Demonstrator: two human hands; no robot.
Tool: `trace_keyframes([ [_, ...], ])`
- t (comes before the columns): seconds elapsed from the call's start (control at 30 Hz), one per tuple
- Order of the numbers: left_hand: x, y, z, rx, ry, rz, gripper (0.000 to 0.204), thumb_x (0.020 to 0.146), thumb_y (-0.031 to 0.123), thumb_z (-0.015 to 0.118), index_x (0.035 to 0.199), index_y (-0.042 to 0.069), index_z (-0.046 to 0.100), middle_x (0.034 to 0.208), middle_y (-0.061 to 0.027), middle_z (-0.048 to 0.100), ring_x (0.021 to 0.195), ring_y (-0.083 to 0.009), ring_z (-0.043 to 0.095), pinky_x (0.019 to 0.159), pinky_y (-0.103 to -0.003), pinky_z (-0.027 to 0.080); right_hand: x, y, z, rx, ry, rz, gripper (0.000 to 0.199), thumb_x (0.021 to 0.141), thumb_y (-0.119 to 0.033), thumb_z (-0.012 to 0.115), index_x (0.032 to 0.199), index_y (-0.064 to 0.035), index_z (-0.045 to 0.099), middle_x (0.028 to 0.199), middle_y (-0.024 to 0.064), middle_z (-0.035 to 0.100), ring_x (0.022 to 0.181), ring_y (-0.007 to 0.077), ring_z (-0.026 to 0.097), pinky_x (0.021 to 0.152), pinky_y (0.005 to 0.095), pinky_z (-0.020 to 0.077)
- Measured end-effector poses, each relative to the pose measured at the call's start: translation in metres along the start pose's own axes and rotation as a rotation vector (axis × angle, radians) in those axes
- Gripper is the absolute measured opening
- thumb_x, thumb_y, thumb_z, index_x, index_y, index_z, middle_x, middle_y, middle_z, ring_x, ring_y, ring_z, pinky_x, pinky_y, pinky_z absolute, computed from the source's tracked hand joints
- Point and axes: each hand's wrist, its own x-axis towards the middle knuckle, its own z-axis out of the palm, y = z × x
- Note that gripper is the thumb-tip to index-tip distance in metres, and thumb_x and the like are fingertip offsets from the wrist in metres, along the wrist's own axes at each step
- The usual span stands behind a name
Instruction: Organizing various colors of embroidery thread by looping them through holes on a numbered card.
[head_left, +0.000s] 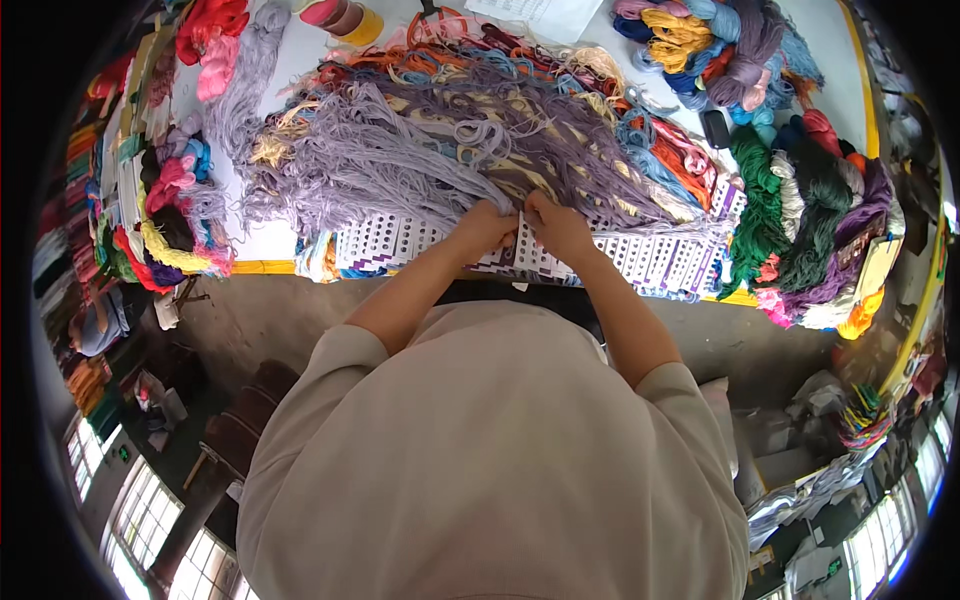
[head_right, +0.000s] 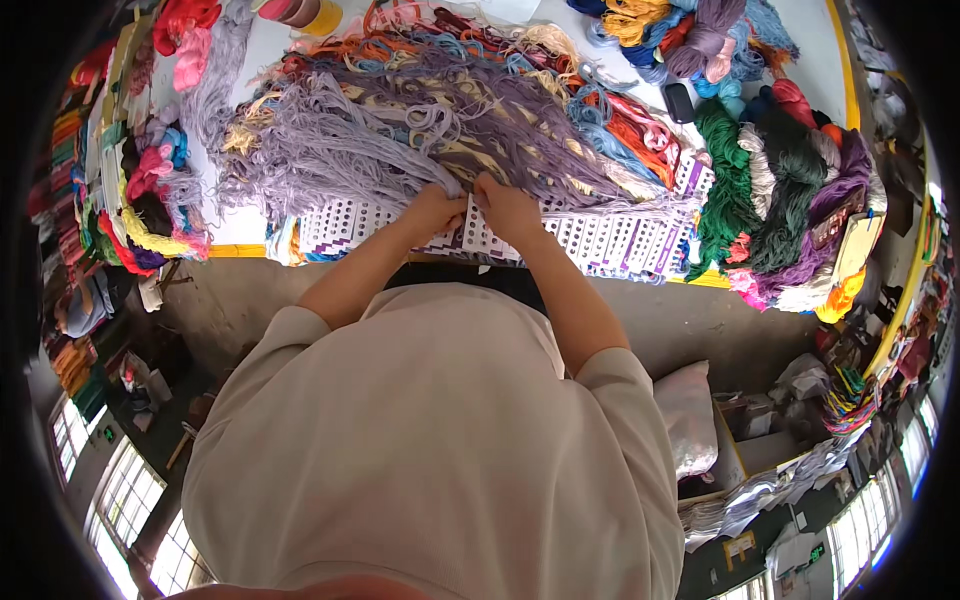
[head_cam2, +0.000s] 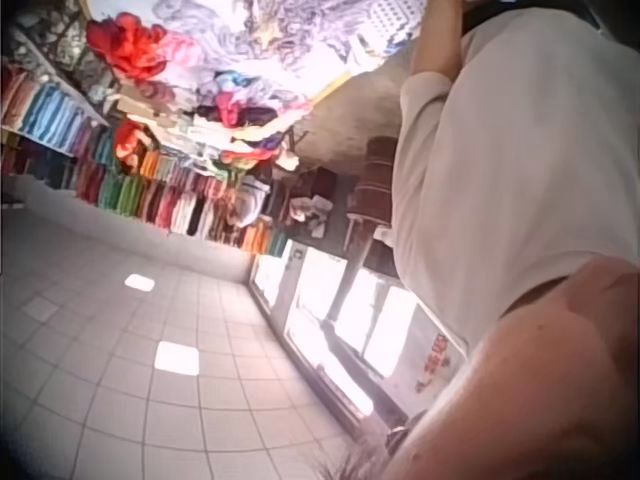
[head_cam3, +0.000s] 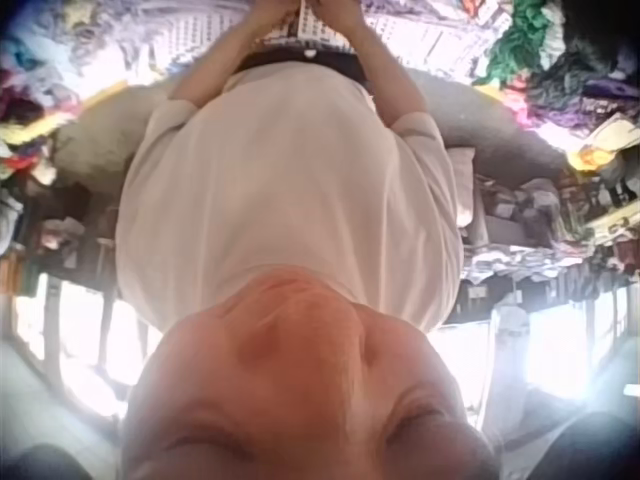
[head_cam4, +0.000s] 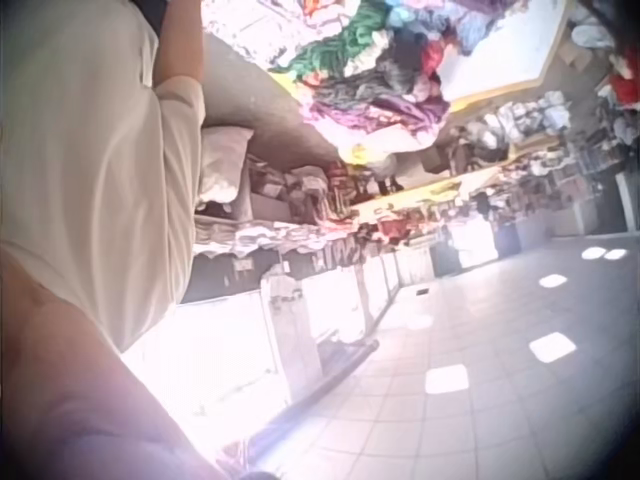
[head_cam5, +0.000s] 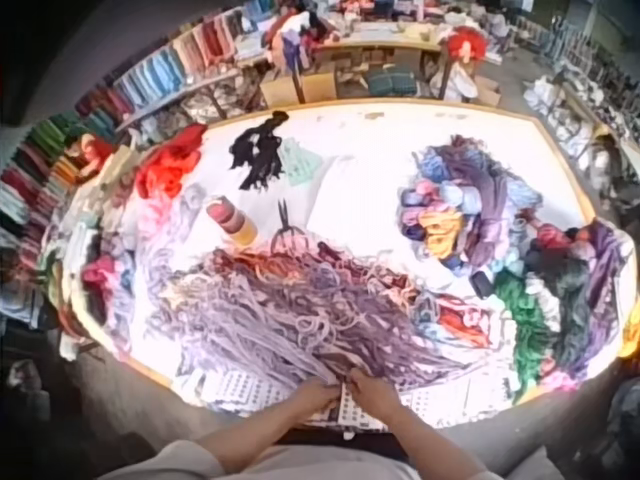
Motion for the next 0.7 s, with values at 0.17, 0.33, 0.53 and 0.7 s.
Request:
trace_keyframes([
  [0.17,-0.012,0.020,-0.025,0.476,0.151,0.078,0.017,0.080,0.016,0.063,0.077,-0.001,0.065,0.053,-0.0048,0.055,0.041,-0.0124,0.046,0.040,-0.027,0.035,-0.007,0.005,0.002,0.077,0.032,-0.048,0.018,0.092,-0.028,0.053,0.106,-0.0167,0.055,0.075,0.0098,0.067,0.076,0.0304,0.066,0.069,0.0415,0.0486],
  [0.33,-0.020,0.015,-0.061,0.109,0.116,0.114,0.019,0.082,0.015,0.061,0.078,-0.003,0.066,0.054,-0.0042,0.055,0.045,-0.0112,0.049,0.044,-0.024,0.036,-0.011,0.006,0.000,0.157,0.006,-0.054,0.020,0.092,-0.029,0.053,0.109,-0.0168,0.057,0.075,0.0060,0.068,0.073,0.0253,0.066,0.068,0.0379,0.0488],
  [0.53,-0.011,0.009,-0.051,0.029,0.127,0.082,0.025,0.085,0.022,0.064,0.077,-0.002,0.066,0.052,-0.0047,0.052,0.045,-0.0095,0.045,0.043,-0.024,0.032,-0.013,0.001,0.002,0.118,0.027,-0.064,0.019,0.092,-0.028,0.054,0.106,-0.0171,0.060,0.073,0.0033,0.067,0.070,0.0215,0.065,0.066,0.0358,0.0482],
  [0.7,-0.037,0.032,-0.037,-0.292,-0.212,-0.073,0.020,0.089,0.019,0.058,0.095,0.000,0.066,0.062,-0.0012,0.055,0.047,-0.0067,0.043,0.043,-0.020,0.030,-0.013,0.002,0.002,0.134,0.049,-0.014,0.022,0.090,-0.030,0.057,0.107,-0.0167,0.061,0.069,0.0037,0.066,0.067,0.0230,0.065,0.064,0.0362,0.0483],
])
